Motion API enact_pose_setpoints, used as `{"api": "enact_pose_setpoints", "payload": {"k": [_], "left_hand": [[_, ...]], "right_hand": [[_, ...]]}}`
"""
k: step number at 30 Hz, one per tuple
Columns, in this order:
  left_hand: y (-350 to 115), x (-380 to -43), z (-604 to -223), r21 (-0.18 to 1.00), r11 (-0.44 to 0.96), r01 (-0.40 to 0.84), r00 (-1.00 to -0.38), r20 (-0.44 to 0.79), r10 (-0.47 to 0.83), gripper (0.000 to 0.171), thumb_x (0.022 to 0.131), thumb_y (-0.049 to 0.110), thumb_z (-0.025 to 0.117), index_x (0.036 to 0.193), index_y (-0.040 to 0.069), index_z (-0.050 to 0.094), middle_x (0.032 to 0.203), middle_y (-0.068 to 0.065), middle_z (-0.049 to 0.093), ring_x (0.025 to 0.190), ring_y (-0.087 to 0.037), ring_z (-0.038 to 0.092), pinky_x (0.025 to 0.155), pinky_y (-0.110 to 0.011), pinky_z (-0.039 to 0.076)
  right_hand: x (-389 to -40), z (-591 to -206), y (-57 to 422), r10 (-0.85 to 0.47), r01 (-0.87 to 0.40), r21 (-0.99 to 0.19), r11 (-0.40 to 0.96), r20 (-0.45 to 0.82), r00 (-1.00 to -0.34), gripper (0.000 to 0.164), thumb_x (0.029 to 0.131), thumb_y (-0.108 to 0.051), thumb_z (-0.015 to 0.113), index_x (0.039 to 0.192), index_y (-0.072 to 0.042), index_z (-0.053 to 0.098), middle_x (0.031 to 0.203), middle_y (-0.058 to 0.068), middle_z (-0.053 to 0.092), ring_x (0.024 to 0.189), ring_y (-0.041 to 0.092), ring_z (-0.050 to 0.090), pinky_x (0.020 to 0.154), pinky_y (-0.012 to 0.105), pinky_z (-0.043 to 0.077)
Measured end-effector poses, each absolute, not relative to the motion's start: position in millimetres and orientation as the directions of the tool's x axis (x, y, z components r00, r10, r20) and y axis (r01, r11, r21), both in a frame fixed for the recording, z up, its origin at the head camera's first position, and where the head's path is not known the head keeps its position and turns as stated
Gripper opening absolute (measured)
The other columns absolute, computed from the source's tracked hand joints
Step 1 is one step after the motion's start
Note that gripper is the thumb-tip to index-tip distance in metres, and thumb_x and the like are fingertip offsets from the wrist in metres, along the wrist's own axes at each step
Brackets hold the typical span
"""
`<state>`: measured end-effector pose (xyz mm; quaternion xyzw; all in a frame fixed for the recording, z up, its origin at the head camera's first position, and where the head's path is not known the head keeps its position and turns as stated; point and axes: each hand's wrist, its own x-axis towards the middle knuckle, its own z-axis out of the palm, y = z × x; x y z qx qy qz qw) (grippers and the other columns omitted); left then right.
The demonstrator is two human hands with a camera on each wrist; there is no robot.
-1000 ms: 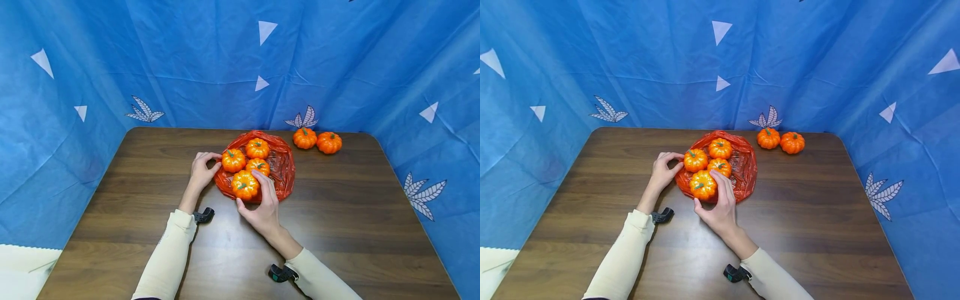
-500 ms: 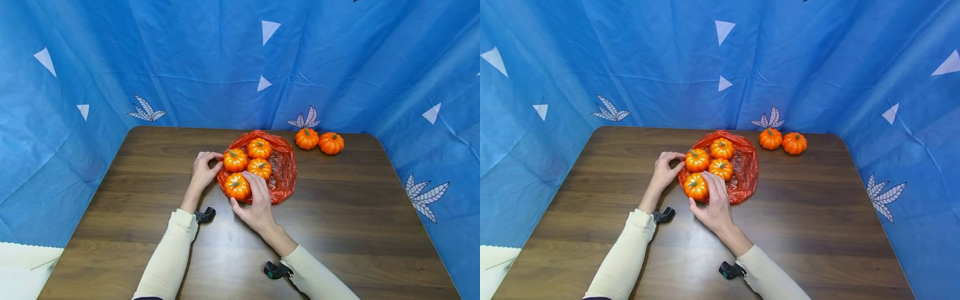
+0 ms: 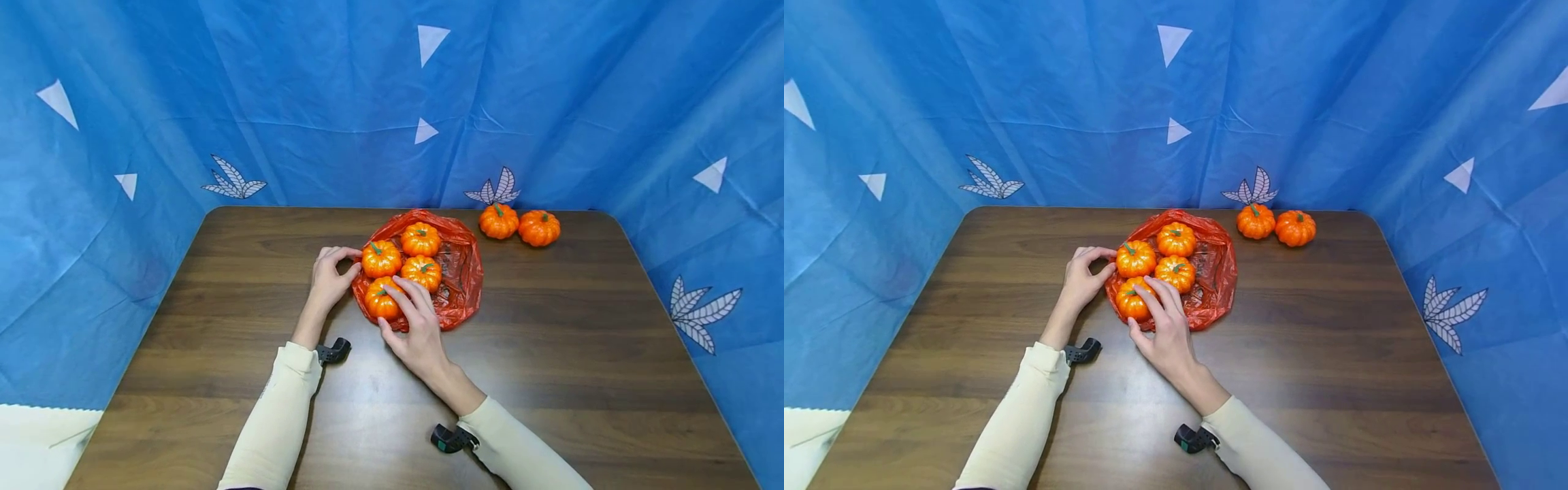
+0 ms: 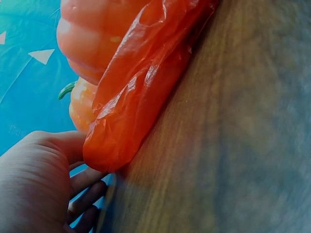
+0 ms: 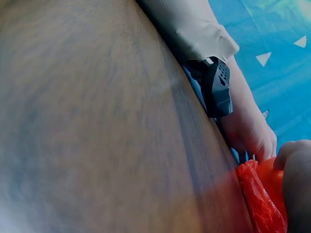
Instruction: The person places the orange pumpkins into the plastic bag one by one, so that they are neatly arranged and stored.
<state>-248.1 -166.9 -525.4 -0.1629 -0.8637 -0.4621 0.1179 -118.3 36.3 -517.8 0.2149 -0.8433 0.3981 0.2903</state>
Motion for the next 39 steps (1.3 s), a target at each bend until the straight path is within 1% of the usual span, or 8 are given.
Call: {"api": "enact_pose_setpoints", "payload": {"k": [6, 11, 18, 22, 25, 28, 31, 39], "left_hand": [[-165.3, -247.4, -526.6, 0.756, 0.517, 0.400, -0.914, 0.367, 0.170, 0.019, 0.093, 0.011, 0.078, 0.112, 0.009, 0.079, 0.108, -0.010, 0.076, 0.110, -0.029, 0.056, 0.099, -0.046, 0.041], [-164.5, -247.7, -528.4, 0.756, 0.521, 0.396, -0.916, 0.361, 0.172, 0.019, 0.094, 0.011, 0.078, 0.112, 0.010, 0.079, 0.109, -0.009, 0.076, 0.111, -0.029, 0.056, 0.101, -0.046, 0.041], [-164.3, -248.3, -529.6, 0.763, 0.522, 0.381, -0.923, 0.344, 0.172, 0.019, 0.094, 0.012, 0.077, 0.113, 0.011, 0.079, 0.109, -0.008, 0.076, 0.113, -0.028, 0.056, 0.102, -0.045, 0.040], [-164.6, -248.6, -529.2, 0.760, 0.529, 0.378, -0.925, 0.340, 0.172, 0.020, 0.094, 0.012, 0.077, 0.114, 0.011, 0.079, 0.110, -0.008, 0.076, 0.113, -0.028, 0.056, 0.103, -0.045, 0.040], [-164.8, -247.8, -529.2, 0.760, 0.531, 0.374, -0.926, 0.337, 0.169, 0.019, 0.094, 0.012, 0.077, 0.114, 0.011, 0.079, 0.110, -0.008, 0.076, 0.114, -0.028, 0.055, 0.103, -0.045, 0.040], [-164.7, -247.1, -529.9, 0.762, 0.529, 0.372, -0.927, 0.336, 0.168, 0.019, 0.094, 0.012, 0.077, 0.114, 0.011, 0.079, 0.110, -0.008, 0.076, 0.114, -0.029, 0.056, 0.103, -0.046, 0.040], [-164.4, -247.0, -530.6, 0.760, 0.532, 0.372, -0.927, 0.336, 0.169, 0.019, 0.094, 0.012, 0.077, 0.113, 0.011, 0.079, 0.111, -0.008, 0.076, 0.115, -0.028, 0.056, 0.102, -0.045, 0.041], [-165.2, -246.9, -528.9, 0.761, 0.531, 0.373, -0.926, 0.337, 0.168, 0.019, 0.094, 0.012, 0.077, 0.113, 0.011, 0.079, 0.111, -0.008, 0.076, 0.115, -0.028, 0.055, 0.103, -0.046, 0.040]], "right_hand": [[-117.8, -521.9, 38.5, -0.129, -0.582, -0.536, 0.611, 0.659, -0.741, 0.054, 0.086, -0.011, 0.078, 0.138, -0.006, 0.066, 0.149, 0.021, 0.057, 0.141, 0.036, 0.049, 0.117, 0.051, 0.041], [-116.8, -521.5, 40.5, -0.090, -0.574, -0.562, 0.596, 0.663, -0.743, 0.055, 0.087, -0.015, 0.078, 0.140, -0.005, 0.065, 0.149, 0.019, 0.057, 0.142, 0.036, 0.049, 0.119, 0.049, 0.038], [-118.7, -515.5, 46.9, 0.004, -0.624, -0.571, 0.533, 0.739, -0.674, 0.049, 0.087, -0.011, 0.078, 0.134, -0.001, 0.068, 0.139, 0.020, 0.064, 0.134, 0.036, 0.055, 0.118, 0.042, 0.039], [-123.4, -512.6, 56.2, 0.041, -0.653, -0.548, 0.523, 0.781, -0.623, 0.046, 0.086, -0.006, 0.076, 0.130, 0.000, 0.070, 0.132, 0.020, 0.068, 0.127, 0.039, 0.058, 0.116, 0.040, 0.040], [-128.1, -510.8, 66.5, 0.068, -0.652, -0.543, 0.528, 0.793, -0.606, 0.044, 0.084, -0.003, 0.076, 0.128, 0.001, 0.071, 0.131, 0.019, 0.069, 0.125, 0.039, 0.059, 0.115, 0.038, 0.041], [-132.4, -509.1, 80.3, 0.104, -0.629, -0.558, 0.541, 0.787, -0.608, 0.043, 0.084, -0.002, 0.075, 0.127, 0.002, 0.071, 0.131, 0.018, 0.069, 0.125, 0.037, 0.060, 0.115, 0.037, 0.041], [-135.8, -508.7, 98.3, 0.153, -0.585, -0.590, 0.557, 0.765, -0.626, 0.044, 0.086, -0.002, 0.074, 0.130, -0.002, 0.071, 0.132, 0.017, 0.069, 0.127, 0.036, 0.059, 0.115, 0.036, 0.041], [-145.6, -509.1, 159.5, 0.330, -0.407, -0.679, 0.611, 0.686, -0.649, 0.043, 0.090, -0.005, 0.075, 0.133, -0.007, 0.071, 0.136, 0.008, 0.068, 0.129, 0.029, 0.058, 0.111, 0.034, 0.041]]}}
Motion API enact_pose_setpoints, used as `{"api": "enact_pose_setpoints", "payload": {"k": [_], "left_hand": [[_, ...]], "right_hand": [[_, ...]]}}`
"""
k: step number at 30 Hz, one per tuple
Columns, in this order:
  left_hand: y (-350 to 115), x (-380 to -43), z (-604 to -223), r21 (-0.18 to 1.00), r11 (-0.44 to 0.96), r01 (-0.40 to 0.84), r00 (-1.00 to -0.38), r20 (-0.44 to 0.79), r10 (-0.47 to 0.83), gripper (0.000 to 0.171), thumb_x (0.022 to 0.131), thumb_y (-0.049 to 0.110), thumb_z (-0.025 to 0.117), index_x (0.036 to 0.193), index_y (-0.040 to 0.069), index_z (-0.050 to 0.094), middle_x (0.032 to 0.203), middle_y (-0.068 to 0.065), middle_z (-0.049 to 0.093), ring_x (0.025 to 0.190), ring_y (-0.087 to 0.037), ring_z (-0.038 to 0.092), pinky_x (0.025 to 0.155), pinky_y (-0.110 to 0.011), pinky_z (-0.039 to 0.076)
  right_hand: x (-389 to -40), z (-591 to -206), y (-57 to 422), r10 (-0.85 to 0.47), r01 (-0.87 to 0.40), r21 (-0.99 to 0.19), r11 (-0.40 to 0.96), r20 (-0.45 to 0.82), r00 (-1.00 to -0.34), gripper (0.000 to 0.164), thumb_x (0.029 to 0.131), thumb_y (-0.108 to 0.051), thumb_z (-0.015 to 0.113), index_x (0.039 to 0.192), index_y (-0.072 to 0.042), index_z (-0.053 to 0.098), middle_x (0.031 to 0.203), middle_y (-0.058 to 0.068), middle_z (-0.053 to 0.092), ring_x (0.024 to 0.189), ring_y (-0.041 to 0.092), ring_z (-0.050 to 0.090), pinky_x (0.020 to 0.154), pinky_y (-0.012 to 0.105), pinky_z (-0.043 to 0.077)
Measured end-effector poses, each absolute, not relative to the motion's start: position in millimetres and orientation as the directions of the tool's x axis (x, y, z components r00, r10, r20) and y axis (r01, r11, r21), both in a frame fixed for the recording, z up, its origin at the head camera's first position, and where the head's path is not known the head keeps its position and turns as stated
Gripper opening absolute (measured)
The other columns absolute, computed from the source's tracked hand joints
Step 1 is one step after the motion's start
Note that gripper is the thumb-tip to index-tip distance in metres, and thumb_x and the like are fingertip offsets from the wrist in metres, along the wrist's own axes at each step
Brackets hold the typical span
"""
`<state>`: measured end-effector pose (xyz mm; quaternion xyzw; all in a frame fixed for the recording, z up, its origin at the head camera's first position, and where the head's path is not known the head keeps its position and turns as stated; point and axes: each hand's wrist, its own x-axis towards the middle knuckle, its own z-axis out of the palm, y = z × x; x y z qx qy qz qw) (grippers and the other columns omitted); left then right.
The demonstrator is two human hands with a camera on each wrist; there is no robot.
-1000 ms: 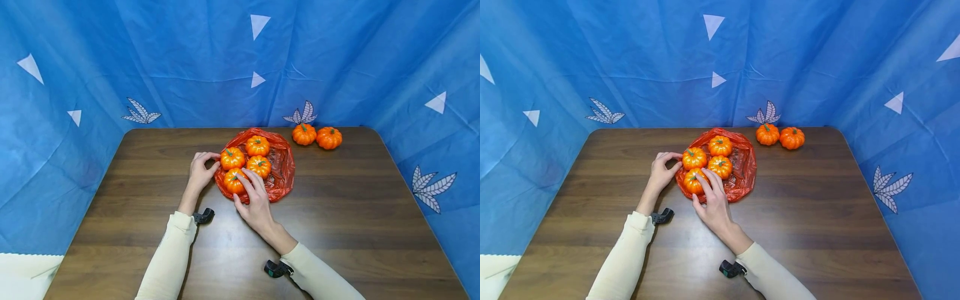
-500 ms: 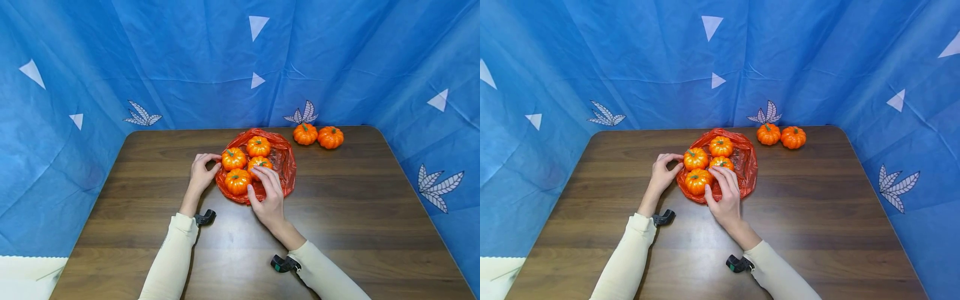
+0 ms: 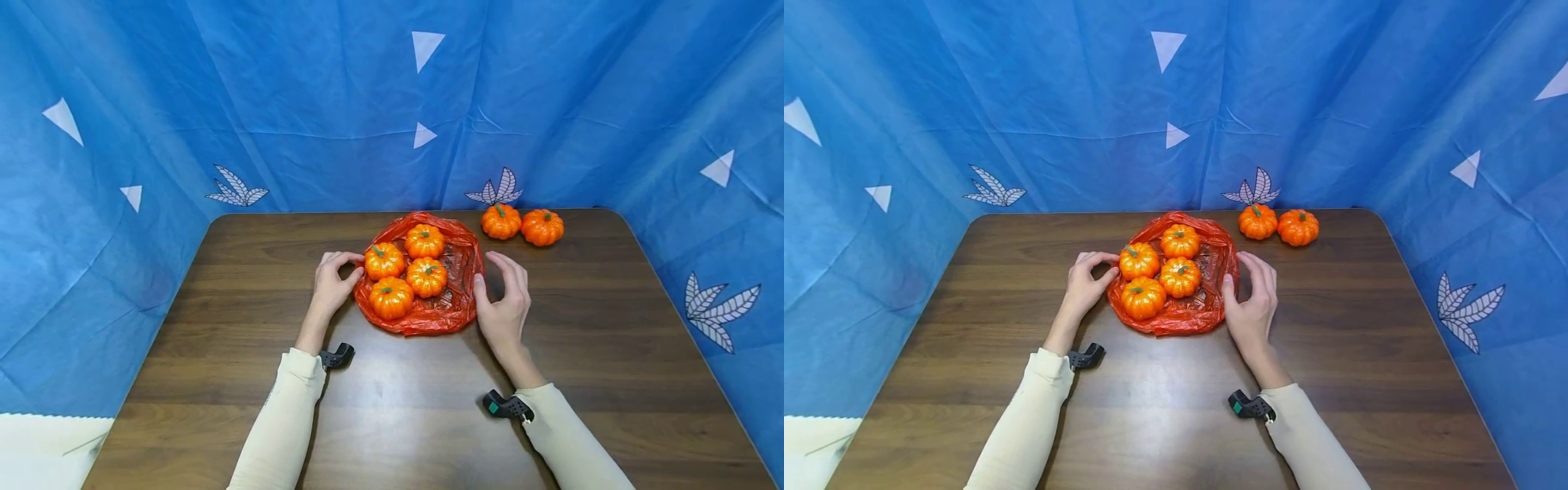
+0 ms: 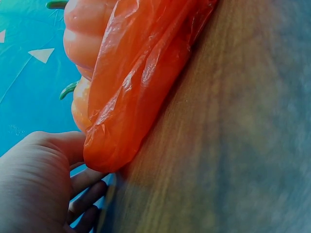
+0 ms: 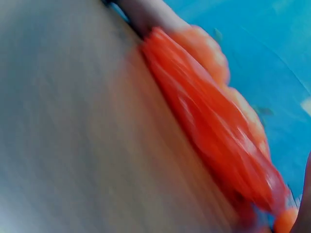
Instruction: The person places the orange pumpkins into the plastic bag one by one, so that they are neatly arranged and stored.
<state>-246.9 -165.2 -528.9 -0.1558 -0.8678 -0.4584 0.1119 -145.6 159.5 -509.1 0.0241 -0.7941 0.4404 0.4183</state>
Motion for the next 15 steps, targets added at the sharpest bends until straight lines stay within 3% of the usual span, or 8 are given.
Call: {"api": "enact_pose_setpoints", "payload": {"k": [7, 15], "left_hand": [[-164.8, -245.8, -523.7, 0.765, 0.530, 0.366, -0.929, 0.331, 0.165, 0.018, 0.094, 0.012, 0.078, 0.112, 0.011, 0.079, 0.111, -0.008, 0.076, 0.114, -0.029, 0.056, 0.102, -0.045, 0.041], [-165.5, -244.8, -521.8, 0.769, 0.524, 0.367, -0.929, 0.328, 0.169, 0.018, 0.094, 0.011, 0.077, 0.113, 0.011, 0.079, 0.110, -0.009, 0.076, 0.114, -0.029, 0.056, 0.102, -0.045, 0.041]], "right_hand": [[-151.2, -511.2, 209.3, 0.545, -0.157, -0.795, 0.585, 0.529, -0.651, 0.043, 0.094, -0.012, 0.074, 0.136, -0.007, 0.066, 0.134, 0.009, 0.067, 0.129, 0.025, 0.059, 0.110, 0.042, 0.043], [-151.9, -508.9, 235.3, 0.658, 0.001, -0.873, 0.488, 0.367, -0.658, 0.061, 0.094, -0.018, 0.075, 0.147, -0.001, 0.049, 0.144, 0.014, 0.056, 0.132, 0.026, 0.054, 0.114, 0.042, 0.043]]}}
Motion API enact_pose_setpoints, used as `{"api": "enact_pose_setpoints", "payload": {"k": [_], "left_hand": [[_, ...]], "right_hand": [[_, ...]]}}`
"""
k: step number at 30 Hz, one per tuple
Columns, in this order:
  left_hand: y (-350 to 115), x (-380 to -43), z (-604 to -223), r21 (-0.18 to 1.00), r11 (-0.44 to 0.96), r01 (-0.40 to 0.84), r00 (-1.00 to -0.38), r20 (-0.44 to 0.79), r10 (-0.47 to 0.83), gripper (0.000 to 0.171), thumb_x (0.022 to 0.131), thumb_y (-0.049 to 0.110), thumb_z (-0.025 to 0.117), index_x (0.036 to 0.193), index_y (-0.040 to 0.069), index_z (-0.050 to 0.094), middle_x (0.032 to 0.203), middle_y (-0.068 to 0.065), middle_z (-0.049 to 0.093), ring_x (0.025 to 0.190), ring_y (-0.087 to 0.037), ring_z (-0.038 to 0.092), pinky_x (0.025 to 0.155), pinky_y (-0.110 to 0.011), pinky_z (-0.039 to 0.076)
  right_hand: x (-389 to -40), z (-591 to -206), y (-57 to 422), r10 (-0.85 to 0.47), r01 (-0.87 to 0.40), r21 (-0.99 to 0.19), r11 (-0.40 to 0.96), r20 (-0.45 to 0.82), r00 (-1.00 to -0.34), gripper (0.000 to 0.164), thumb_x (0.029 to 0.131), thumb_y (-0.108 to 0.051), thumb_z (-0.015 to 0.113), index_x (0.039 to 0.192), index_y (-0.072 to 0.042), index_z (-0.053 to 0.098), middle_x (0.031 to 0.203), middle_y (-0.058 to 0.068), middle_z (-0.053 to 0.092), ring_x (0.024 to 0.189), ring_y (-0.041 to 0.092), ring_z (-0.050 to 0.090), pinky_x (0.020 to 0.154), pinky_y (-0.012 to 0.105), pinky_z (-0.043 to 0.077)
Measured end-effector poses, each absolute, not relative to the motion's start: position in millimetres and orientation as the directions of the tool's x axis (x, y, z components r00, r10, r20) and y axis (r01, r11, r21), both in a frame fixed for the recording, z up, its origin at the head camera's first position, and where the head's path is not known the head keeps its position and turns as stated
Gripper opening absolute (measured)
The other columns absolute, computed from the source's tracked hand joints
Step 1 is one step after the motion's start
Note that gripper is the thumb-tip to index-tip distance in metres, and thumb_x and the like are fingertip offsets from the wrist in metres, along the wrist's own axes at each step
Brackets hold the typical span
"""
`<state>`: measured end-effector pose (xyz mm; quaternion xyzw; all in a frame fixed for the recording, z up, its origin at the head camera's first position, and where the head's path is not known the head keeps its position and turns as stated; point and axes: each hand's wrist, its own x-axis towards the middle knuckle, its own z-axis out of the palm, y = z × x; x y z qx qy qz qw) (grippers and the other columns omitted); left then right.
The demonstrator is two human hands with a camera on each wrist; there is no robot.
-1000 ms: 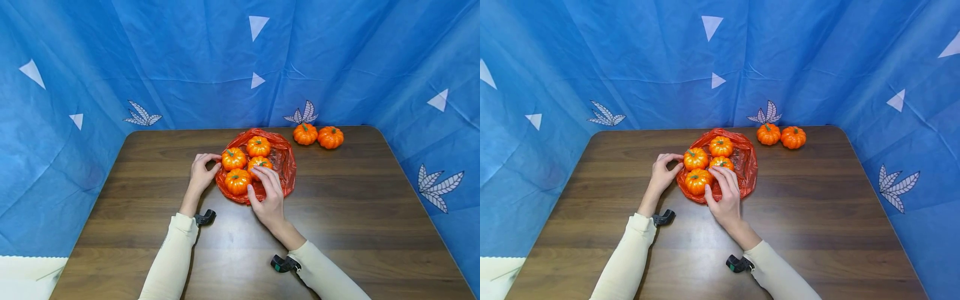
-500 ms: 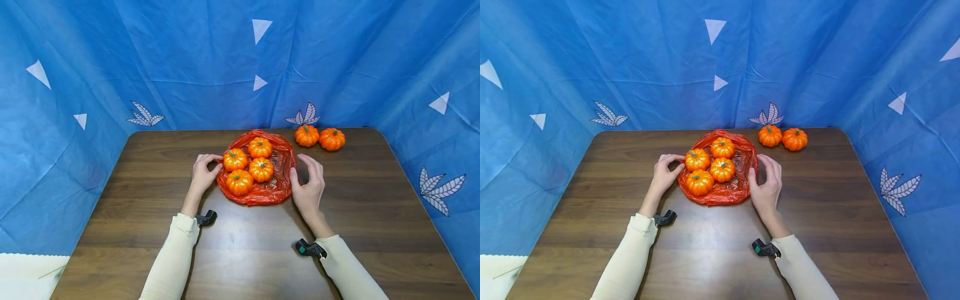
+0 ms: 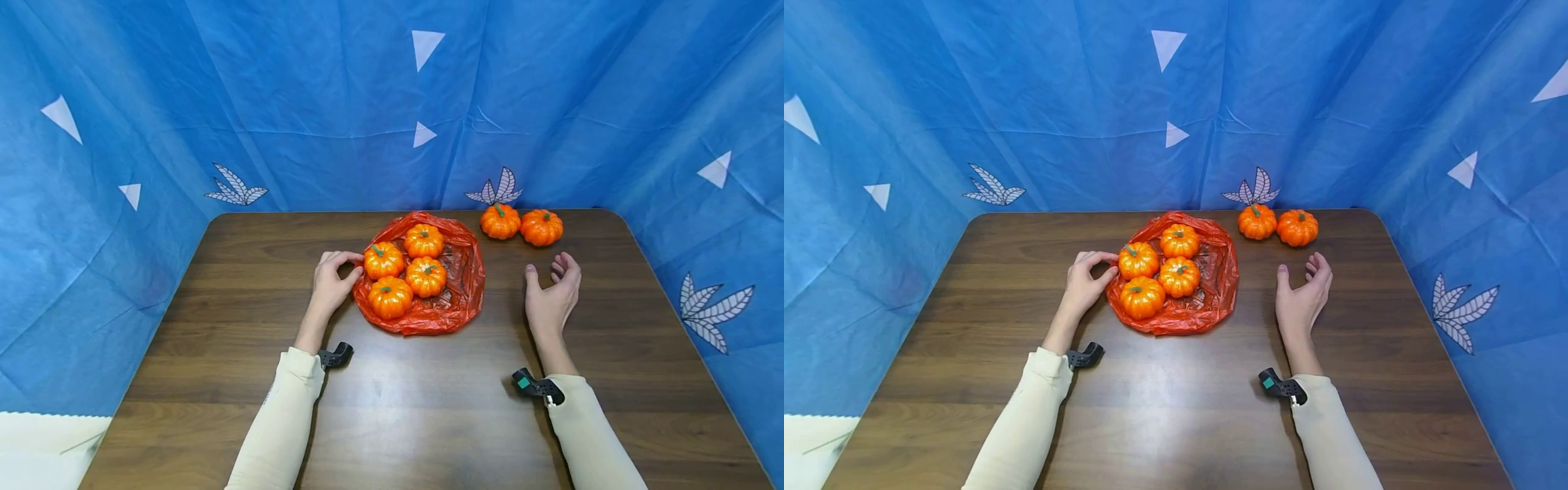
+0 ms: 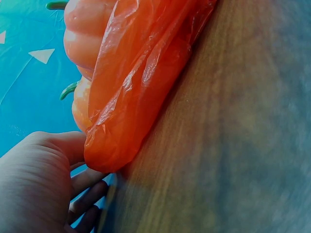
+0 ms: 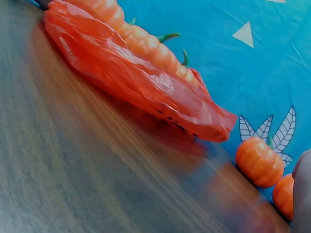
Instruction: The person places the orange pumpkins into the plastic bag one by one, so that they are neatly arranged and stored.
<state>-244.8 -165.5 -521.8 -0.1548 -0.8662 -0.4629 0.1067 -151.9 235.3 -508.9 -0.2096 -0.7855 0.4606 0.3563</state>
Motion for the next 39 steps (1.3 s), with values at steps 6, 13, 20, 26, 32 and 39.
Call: {"api": "enact_pose_setpoints", "payload": {"k": [6, 13, 20, 26, 32, 39], "left_hand": [[-169.3, -244.7, -521.4, 0.774, 0.528, 0.350, -0.936, 0.314, 0.160, 0.019, 0.095, 0.012, 0.077, 0.113, 0.011, 0.079, 0.111, -0.009, 0.076, 0.114, -0.029, 0.055, 0.103, -0.046, 0.040], [-170.9, -248.0, -519.9, 0.761, 0.539, 0.360, -0.931, 0.328, 0.160, 0.018, 0.095, 0.013, 0.077, 0.113, 0.011, 0.079, 0.111, -0.009, 0.076, 0.114, -0.029, 0.055, 0.103, -0.048, 0.040], [-167.1, -250.3, -519.6, 0.766, 0.527, 0.367, -0.928, 0.336, 0.158, 0.017, 0.095, 0.013, 0.077, 0.112, 0.012, 0.080, 0.111, -0.008, 0.076, 0.114, -0.029, 0.055, 0.103, -0.047, 0.040], [-163.7, -247.9, -520.4, 0.771, 0.514, 0.376, -0.925, 0.343, 0.163, 0.018, 0.095, 0.012, 0.077, 0.112, 0.011, 0.079, 0.110, -0.009, 0.076, 0.113, -0.030, 0.055, 0.102, -0.048, 0.040], [-163.6, -242.6, -523.9, 0.772, 0.519, 0.367, -0.929, 0.330, 0.167, 0.018, 0.095, 0.012, 0.077, 0.113, 0.012, 0.079, 0.109, -0.008, 0.075, 0.113, -0.028, 0.055, 0.101, -0.048, 0.041], [-165.4, -242.1, -524.6, 0.770, 0.525, 0.363, -0.930, 0.328, 0.163, 0.019, 0.095, 0.013, 0.077, 0.114, 0.012, 0.079, 0.110, -0.008, 0.075, 0.113, -0.028, 0.055, 0.101, -0.047, 0.040]], "right_hand": [[-159.3, -511.2, 237.1, 0.641, 0.039, -0.864, 0.502, 0.341, -0.687, 0.064, 0.094, -0.022, 0.075, 0.148, 0.000, 0.048, 0.145, 0.017, 0.053, 0.134, 0.029, 0.052, 0.116, 0.043, 0.042], [-183.2, -512.7, 250.9, 0.657, 0.082, -0.859, 0.505, 0.321, -0.682, 0.072, 0.094, -0.031, 0.077, 0.152, -0.004, 0.045, 0.150, 0.015, 0.049, 0.138, 0.028, 0.047, 0.118, 0.038, 0.038], [-209.8, -504.6, 269.7, 0.651, 0.094, -0.857, 0.507, 0.309, -0.693, 0.082, 0.092, -0.036, 0.080, 0.156, -0.006, 0.040, 0.158, 0.014, 0.043, 0.144, 0.028, 0.043, 0.121, 0.035, 0.034], [-222.7, -501.8, 280.5, 0.643, 0.114, -0.858, 0.500, 0.281, -0.712, 0.087, 0.091, -0.042, 0.081, 0.159, -0.011, 0.037, 0.162, 0.008, 0.042, 0.147, 0.023, 0.042, 0.123, 0.032, 0.033], [-225.6, -506.2, 283.8, 0.628, 0.160, -0.838, 0.522, 0.250, -0.737, 0.089, 0.090, -0.044, 0.079, 0.161, -0.015, 0.034, 0.163, 0.011, 0.040, 0.149, 0.030, 0.039, 0.128, 0.043, 0.026], [-229.7, -507.4, 283.8, 0.617, 0.154, -0.827, 0.541, 0.267, -0.740, 0.085, 0.089, -0.043, 0.081, 0.157, -0.013, 0.040, 0.158, 0.015, 0.046, 0.146, 0.034, 0.042, 0.126, 0.049, 0.027]]}}
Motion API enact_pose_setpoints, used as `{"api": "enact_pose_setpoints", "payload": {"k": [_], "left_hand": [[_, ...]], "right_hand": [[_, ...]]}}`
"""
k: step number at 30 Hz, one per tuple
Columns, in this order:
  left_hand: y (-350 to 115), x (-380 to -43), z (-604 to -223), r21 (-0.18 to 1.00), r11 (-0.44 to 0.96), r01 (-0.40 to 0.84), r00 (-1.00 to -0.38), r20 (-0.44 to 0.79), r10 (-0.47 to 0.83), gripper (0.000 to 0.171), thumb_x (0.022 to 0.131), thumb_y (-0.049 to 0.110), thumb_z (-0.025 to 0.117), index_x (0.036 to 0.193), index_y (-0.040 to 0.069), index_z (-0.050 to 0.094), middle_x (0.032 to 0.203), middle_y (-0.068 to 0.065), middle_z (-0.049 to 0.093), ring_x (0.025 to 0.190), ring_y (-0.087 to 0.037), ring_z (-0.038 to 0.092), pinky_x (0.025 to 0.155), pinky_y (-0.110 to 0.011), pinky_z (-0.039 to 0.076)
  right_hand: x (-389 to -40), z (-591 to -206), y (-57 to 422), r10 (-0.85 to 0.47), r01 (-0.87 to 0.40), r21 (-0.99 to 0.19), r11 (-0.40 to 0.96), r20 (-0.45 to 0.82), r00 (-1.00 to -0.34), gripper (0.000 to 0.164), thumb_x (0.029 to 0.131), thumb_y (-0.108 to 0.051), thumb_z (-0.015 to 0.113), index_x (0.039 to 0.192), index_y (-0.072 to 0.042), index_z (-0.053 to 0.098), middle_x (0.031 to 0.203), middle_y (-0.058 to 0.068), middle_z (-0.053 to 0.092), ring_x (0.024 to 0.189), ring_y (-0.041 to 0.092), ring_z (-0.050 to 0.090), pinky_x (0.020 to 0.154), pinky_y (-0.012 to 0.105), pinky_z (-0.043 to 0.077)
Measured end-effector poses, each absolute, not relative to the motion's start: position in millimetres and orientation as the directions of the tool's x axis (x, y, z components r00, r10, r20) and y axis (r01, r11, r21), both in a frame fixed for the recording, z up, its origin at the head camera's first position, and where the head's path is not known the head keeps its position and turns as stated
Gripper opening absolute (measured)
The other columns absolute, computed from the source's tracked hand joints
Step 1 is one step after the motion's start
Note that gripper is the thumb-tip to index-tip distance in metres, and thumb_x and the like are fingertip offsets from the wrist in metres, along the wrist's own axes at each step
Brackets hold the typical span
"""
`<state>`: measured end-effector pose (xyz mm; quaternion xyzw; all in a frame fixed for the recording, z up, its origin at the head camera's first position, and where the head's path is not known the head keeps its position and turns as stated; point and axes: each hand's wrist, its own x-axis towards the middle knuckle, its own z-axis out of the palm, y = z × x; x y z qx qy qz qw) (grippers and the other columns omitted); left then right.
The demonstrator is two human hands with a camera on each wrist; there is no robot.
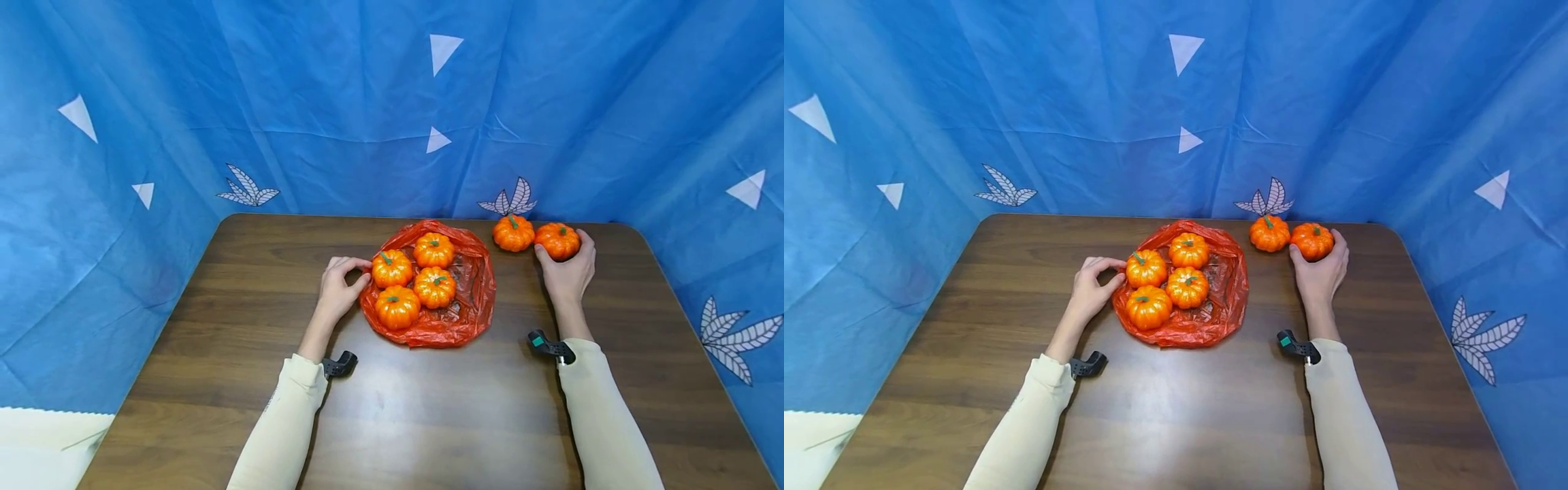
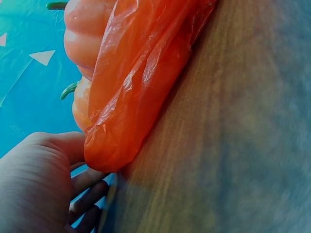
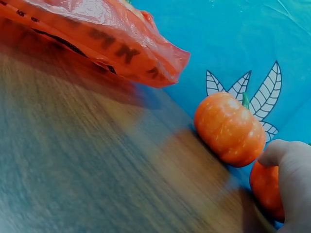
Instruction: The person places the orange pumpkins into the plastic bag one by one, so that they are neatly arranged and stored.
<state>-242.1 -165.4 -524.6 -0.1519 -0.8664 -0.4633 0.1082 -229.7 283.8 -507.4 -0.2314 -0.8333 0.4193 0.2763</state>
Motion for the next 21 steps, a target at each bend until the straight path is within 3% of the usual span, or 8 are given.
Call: {"api": "enact_pose_setpoints", "payload": {"k": [13, 21], "left_hand": [[-165.3, -244.2, -523.7, 0.771, 0.514, 0.376, -0.926, 0.339, 0.168, 0.018, 0.095, 0.012, 0.077, 0.113, 0.011, 0.079, 0.112, -0.009, 0.076, 0.114, -0.029, 0.055, 0.102, -0.046, 0.041], [-162.8, -243.8, -524.7, 0.773, 0.518, 0.365, -0.930, 0.327, 0.168, 0.018, 0.096, 0.012, 0.076, 0.113, 0.011, 0.079, 0.113, -0.009, 0.076, 0.114, -0.028, 0.055, 0.102, -0.046, 0.040]], "right_hand": [[-219.8, -506.8, 280.3, 0.657, 0.157, -0.844, 0.512, 0.267, -0.706, 0.082, 0.088, -0.040, 0.082, 0.154, -0.014, 0.043, 0.155, 0.013, 0.049, 0.144, 0.033, 0.045, 0.124, 0.048, 0.028], [-190.3, -508.8, 272.8, 0.643, 0.147, -0.851, 0.505, 0.257, -0.721, 0.081, 0.089, -0.039, 0.082, 0.155, -0.016, 0.042, 0.156, 0.010, 0.048, 0.144, 0.030, 0.045, 0.124, 0.047, 0.031]]}}
